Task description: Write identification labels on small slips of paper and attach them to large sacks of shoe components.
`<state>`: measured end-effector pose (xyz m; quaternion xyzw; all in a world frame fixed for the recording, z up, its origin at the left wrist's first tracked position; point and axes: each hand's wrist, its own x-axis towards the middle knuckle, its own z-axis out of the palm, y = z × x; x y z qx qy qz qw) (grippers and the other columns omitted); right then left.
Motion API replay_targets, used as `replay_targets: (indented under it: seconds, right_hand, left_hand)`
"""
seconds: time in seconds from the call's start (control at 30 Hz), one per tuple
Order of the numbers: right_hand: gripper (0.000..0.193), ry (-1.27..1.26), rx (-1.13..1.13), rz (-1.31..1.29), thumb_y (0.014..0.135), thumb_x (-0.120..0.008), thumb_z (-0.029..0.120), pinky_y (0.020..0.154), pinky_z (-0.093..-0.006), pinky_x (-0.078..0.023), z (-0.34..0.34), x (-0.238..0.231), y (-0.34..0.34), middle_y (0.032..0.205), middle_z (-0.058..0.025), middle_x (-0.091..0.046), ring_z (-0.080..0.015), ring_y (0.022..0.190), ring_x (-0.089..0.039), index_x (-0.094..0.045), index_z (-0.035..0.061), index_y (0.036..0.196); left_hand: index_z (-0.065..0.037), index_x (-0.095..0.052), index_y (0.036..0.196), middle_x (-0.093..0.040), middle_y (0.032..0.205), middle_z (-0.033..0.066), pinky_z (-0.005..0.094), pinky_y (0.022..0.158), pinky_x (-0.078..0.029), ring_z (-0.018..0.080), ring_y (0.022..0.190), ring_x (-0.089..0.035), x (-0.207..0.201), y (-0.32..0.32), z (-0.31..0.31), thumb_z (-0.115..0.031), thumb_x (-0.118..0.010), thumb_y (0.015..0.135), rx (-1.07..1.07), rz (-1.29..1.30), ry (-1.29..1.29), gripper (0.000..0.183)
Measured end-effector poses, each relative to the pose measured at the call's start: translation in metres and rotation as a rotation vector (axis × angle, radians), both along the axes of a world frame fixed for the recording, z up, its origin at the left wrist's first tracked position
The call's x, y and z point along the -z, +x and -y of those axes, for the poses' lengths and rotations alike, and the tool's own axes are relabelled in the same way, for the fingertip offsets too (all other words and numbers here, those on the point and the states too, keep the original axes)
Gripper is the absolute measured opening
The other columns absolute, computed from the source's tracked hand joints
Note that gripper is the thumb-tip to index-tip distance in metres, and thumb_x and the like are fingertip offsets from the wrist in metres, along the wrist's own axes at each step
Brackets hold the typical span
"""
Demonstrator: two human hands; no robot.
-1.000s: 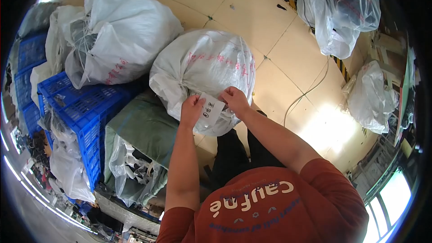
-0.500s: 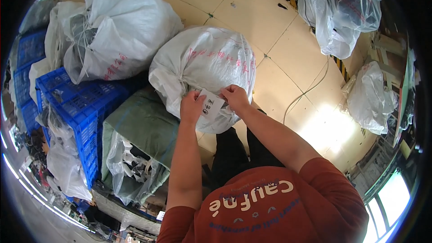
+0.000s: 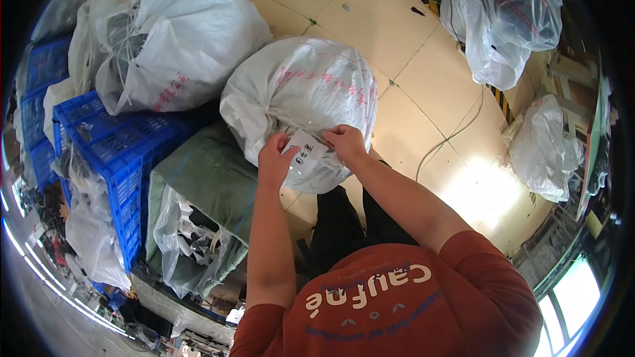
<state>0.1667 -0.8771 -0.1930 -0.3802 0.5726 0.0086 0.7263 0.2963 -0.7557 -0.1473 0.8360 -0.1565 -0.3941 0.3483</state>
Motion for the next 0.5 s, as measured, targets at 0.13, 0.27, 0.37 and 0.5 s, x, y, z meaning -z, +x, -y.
replay_targets:
  seconds: [0.13,0.27,0.37,0.5]
  right_hand:
    - [0.016,-0.06,-0.02,-0.031,0.073,-0.067,0.015,0.052,-0.0227,-0.043,0.0,0.005,-0.006,0.066,-0.0033,-0.061,-0.0084,0.055,-0.053,-0.062,0.0,0.075]
    - [0.017,-0.058,-0.027,0.001,0.074,-0.067,0.016,0.053,-0.0226,-0.042,-0.001,0.003,-0.003,0.066,-0.0033,-0.061,-0.0082,0.056,-0.053,-0.062,-0.0007,0.074]
    - [0.018,-0.05,-0.036,0.023,0.074,-0.067,0.017,0.052,-0.0224,-0.042,-0.002,0.001,-0.002,0.065,-0.0032,-0.06,-0.0082,0.056,-0.052,-0.062,-0.0008,0.074]
    - [0.017,-0.027,-0.06,0.001,0.074,-0.067,0.015,0.051,-0.0226,-0.041,0.002,0.0,-0.004,0.065,-0.0032,-0.06,-0.0082,0.055,-0.052,-0.062,-0.0006,0.075]
  left_hand:
    - [0.002,-0.055,0.102,-0.061,0.081,0.0067,0.026,0.064,-0.046,0.0146,0.071,-0.058,-0.016,-0.016,-0.026,-0.005,-0.065,0.07,-0.081,-0.076,-0.02,0.034]
    - [0.001,-0.055,0.1,-0.06,0.08,0.0057,0.0247,0.061,-0.046,0.0125,0.068,-0.057,-0.025,-0.026,-0.048,-0.006,-0.064,0.071,-0.263,-0.314,0.095,0.032]
    - [0.001,-0.056,0.096,-0.06,0.078,0.005,0.0218,0.055,-0.044,0.0109,0.064,-0.056,-0.02,-0.027,-0.061,-0.004,-0.062,0.073,-0.4,-0.353,0.061,0.024]
    - [0.001,-0.059,0.088,-0.06,0.075,0.0041,0.0221,0.054,-0.044,0.0107,0.062,-0.056,-0.02,-0.03,-0.063,-0.005,-0.061,0.075,-0.44,-0.297,0.049,0.014]
